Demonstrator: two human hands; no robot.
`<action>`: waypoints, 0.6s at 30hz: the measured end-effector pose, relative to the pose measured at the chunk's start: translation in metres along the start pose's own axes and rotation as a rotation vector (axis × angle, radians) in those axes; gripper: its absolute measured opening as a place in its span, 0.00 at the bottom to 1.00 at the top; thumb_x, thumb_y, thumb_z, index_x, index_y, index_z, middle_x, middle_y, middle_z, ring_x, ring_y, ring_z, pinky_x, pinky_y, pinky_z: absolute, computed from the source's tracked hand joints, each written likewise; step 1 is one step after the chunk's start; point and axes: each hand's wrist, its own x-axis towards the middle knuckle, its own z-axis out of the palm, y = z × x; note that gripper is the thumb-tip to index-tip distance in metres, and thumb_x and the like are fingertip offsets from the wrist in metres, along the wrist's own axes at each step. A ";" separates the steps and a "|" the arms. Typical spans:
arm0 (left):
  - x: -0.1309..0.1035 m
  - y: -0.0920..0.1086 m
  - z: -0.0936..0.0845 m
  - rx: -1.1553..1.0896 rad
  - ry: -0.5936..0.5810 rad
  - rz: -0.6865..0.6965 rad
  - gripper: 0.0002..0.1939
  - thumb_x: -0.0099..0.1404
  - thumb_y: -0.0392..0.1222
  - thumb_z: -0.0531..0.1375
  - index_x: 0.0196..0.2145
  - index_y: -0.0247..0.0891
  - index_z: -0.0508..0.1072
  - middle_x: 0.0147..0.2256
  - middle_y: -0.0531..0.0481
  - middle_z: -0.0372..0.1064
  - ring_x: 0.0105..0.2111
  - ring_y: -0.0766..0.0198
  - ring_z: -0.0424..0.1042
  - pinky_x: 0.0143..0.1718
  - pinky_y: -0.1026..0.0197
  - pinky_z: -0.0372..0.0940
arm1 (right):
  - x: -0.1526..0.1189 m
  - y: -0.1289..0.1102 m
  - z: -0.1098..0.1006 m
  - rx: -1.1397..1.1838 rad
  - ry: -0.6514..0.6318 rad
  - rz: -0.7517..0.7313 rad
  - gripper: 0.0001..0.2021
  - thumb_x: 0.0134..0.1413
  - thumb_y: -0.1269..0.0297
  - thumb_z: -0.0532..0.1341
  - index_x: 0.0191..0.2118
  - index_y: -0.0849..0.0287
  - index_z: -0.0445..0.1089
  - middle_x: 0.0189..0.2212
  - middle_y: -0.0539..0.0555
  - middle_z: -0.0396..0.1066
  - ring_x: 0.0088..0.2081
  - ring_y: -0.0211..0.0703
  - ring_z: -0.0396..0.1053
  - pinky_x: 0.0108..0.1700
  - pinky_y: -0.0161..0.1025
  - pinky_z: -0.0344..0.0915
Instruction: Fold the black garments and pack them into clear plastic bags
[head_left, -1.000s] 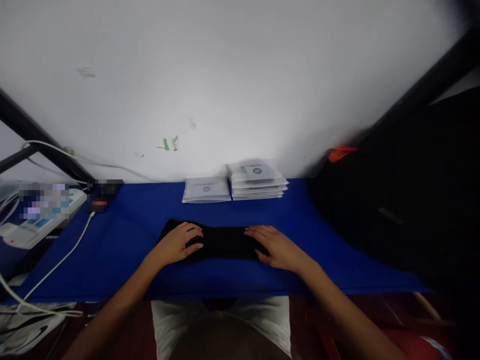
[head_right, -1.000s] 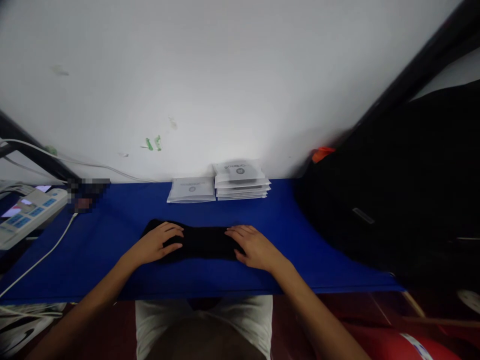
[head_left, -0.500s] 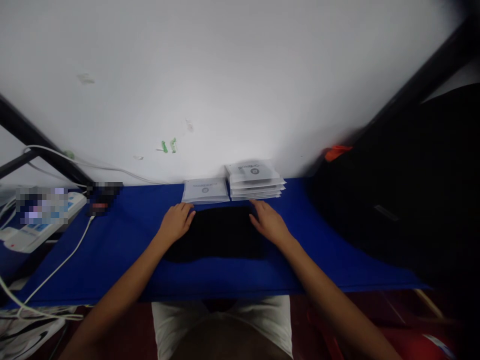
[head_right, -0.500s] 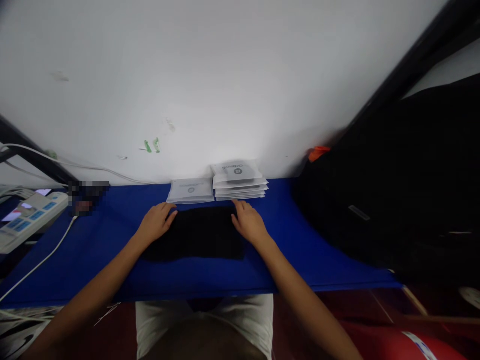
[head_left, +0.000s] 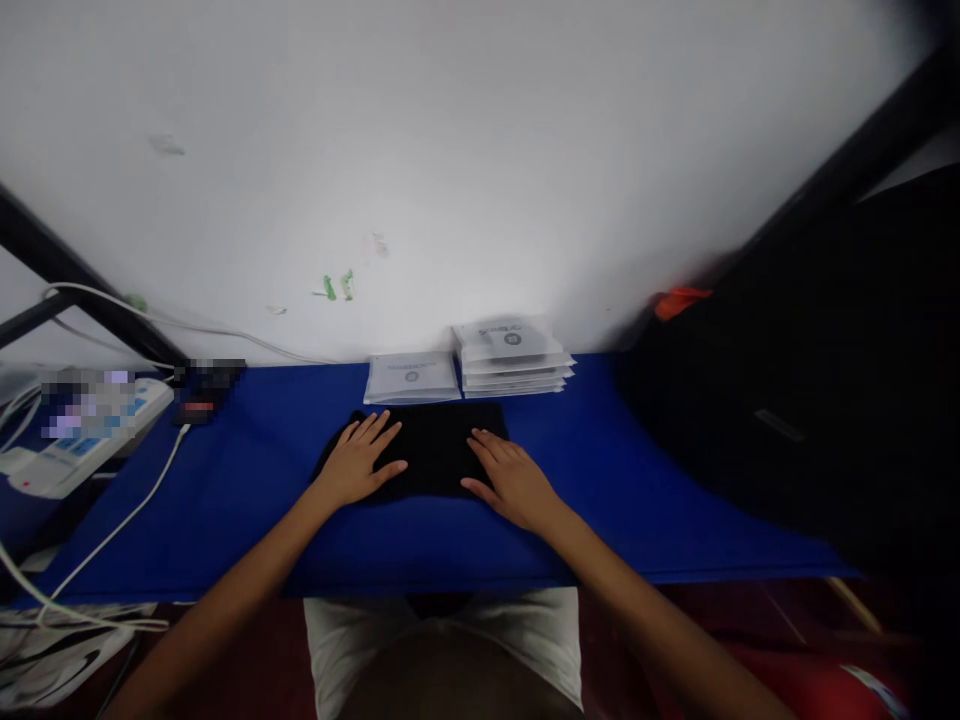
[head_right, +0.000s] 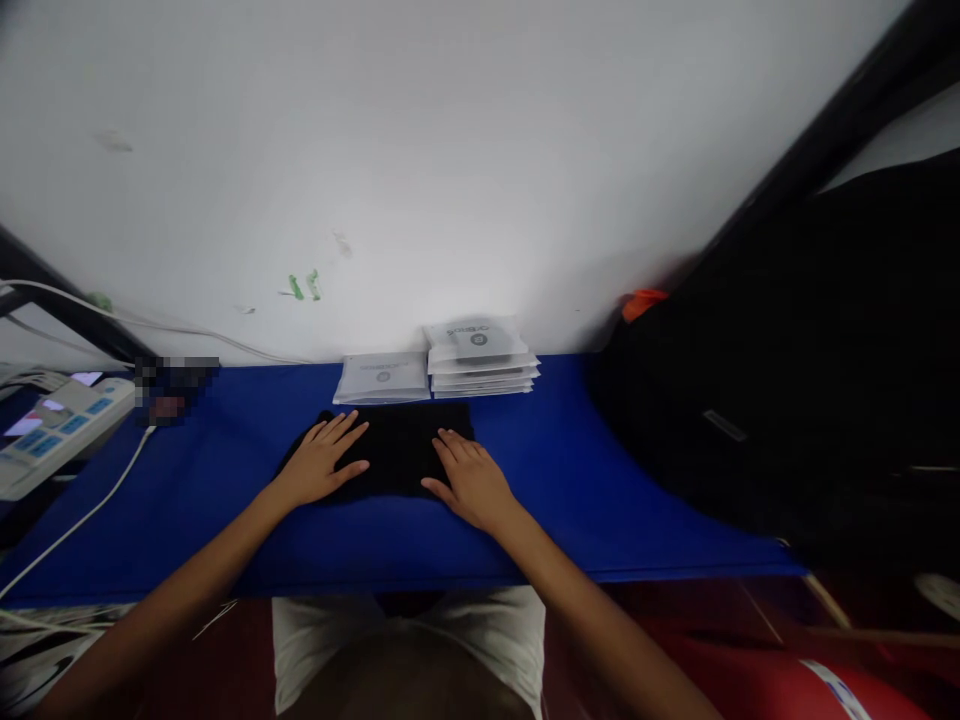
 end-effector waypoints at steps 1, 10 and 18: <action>0.002 -0.002 0.000 -0.019 0.021 -0.002 0.36 0.69 0.63 0.50 0.66 0.40 0.55 0.67 0.38 0.50 0.66 0.45 0.51 0.63 0.38 0.50 | 0.001 0.004 -0.001 0.000 0.003 0.002 0.29 0.65 0.49 0.54 0.63 0.65 0.59 0.63 0.68 0.59 0.63 0.59 0.59 0.61 0.56 0.61; 0.003 0.004 -0.001 -0.215 0.189 0.034 0.10 0.69 0.46 0.55 0.42 0.38 0.70 0.50 0.41 0.68 0.54 0.51 0.66 0.56 0.44 0.62 | 0.009 0.033 -0.010 0.067 0.028 0.012 0.15 0.65 0.63 0.54 0.53 0.62 0.66 0.58 0.66 0.66 0.58 0.56 0.65 0.58 0.55 0.63; -0.023 0.035 -0.049 -0.255 0.031 0.088 0.07 0.70 0.44 0.53 0.39 0.40 0.69 0.39 0.47 0.72 0.40 0.57 0.72 0.44 0.52 0.66 | -0.008 0.025 -0.063 0.245 -0.066 -0.019 0.03 0.60 0.66 0.57 0.39 0.56 0.67 0.44 0.59 0.73 0.45 0.50 0.71 0.48 0.47 0.67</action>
